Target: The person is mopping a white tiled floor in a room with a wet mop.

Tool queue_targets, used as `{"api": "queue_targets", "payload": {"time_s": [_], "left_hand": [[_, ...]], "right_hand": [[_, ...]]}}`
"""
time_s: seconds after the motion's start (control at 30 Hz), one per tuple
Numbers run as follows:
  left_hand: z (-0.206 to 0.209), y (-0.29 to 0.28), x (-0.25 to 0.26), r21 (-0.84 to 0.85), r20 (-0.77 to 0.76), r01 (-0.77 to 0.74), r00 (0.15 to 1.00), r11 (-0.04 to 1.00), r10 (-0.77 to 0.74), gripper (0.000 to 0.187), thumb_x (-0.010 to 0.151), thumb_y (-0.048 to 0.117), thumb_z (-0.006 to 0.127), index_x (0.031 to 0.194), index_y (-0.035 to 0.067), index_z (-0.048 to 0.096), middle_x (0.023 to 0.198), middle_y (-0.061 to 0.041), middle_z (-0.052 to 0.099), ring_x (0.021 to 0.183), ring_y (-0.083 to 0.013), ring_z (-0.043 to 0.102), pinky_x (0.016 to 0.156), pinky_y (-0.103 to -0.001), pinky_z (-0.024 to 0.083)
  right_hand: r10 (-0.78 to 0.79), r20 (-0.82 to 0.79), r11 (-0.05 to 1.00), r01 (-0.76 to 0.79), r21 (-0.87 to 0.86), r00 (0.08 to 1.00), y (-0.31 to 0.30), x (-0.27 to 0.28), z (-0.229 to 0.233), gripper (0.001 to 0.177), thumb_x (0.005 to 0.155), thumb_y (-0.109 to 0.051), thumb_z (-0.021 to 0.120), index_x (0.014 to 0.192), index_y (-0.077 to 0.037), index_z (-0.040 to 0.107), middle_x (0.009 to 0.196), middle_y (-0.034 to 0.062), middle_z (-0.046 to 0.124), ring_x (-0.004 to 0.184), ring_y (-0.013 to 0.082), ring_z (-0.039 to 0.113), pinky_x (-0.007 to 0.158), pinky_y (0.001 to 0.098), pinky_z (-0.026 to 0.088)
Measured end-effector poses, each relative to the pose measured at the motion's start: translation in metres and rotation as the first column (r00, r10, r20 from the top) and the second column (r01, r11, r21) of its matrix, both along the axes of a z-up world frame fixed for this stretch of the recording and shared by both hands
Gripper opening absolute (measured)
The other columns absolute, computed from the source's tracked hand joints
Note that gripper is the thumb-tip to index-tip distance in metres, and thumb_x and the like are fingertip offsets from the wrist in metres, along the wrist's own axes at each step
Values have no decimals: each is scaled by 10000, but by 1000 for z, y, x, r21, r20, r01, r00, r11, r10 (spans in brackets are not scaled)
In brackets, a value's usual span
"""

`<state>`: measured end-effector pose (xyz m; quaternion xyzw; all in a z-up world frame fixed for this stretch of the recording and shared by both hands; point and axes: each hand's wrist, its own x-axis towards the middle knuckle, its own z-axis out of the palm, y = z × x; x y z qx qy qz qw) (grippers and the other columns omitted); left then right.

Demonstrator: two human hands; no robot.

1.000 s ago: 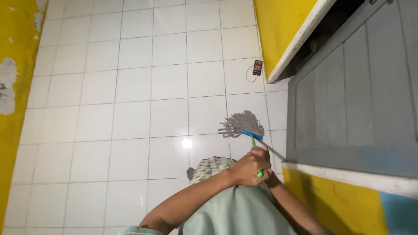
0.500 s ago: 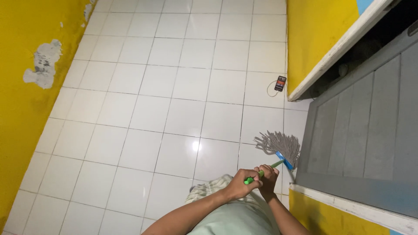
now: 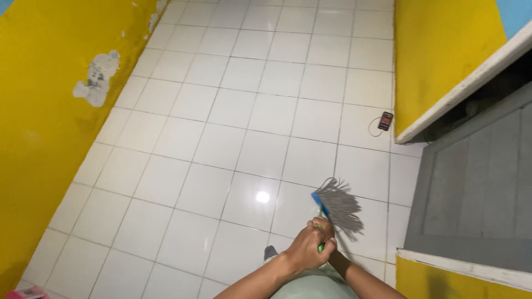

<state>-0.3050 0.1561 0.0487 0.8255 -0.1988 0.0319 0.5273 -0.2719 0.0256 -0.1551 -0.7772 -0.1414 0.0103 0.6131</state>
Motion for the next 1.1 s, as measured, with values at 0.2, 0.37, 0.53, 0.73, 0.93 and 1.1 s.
{"api": "queue_targets", "payload": {"time_s": [0.2,0.37,0.53,0.73,0.93,1.1], "left_hand": [[11,74,-43,64,-172,-121,977,991,130,306,919,144,585,720,-60,695,718,-269,670,651,-413,661,708,-483,554],[23,107,-75,182,-257,-287,909,941,327,346,931,168,612,682,-56,696,628,-262,639,597,-426,649,646,-498,541],[7,102,-106,161,-324,-407,839,899,437,292,954,155,580,745,-17,691,637,-218,658,574,-372,681,621,-447,562],[5,84,-128,90,12,-545,837,833,547,221,870,101,675,681,-12,680,645,-214,660,621,-388,642,589,-479,497],[8,31,-118,-17,-95,-320,944,947,317,269,891,96,648,642,-4,620,605,-169,604,555,-335,617,581,-439,491],[-17,-25,-113,-121,79,3,997,993,7,273,934,77,613,681,-11,560,631,-186,552,594,-376,556,604,-471,454]], "right_hand": [[329,-303,938,-272,216,894,103,-27,20,313,924,-25,557,698,-43,341,695,5,321,610,141,329,534,357,339],[521,-389,853,-450,264,760,154,-39,3,337,947,-59,576,719,-67,329,695,-29,302,602,116,319,529,334,326],[588,-297,791,-612,16,752,168,-54,76,308,920,-156,649,718,-66,434,678,-4,472,604,125,462,550,336,407],[755,-208,514,-758,-402,622,134,-59,33,329,857,-233,669,620,-74,505,692,65,597,652,229,555,734,385,390],[605,-11,676,-521,-521,796,51,-68,24,266,761,-223,672,568,-105,531,647,51,616,653,249,560,758,397,394],[332,125,867,-251,-431,935,-39,-85,21,250,731,-241,684,580,-107,537,640,49,602,649,250,576,738,399,390]]}}
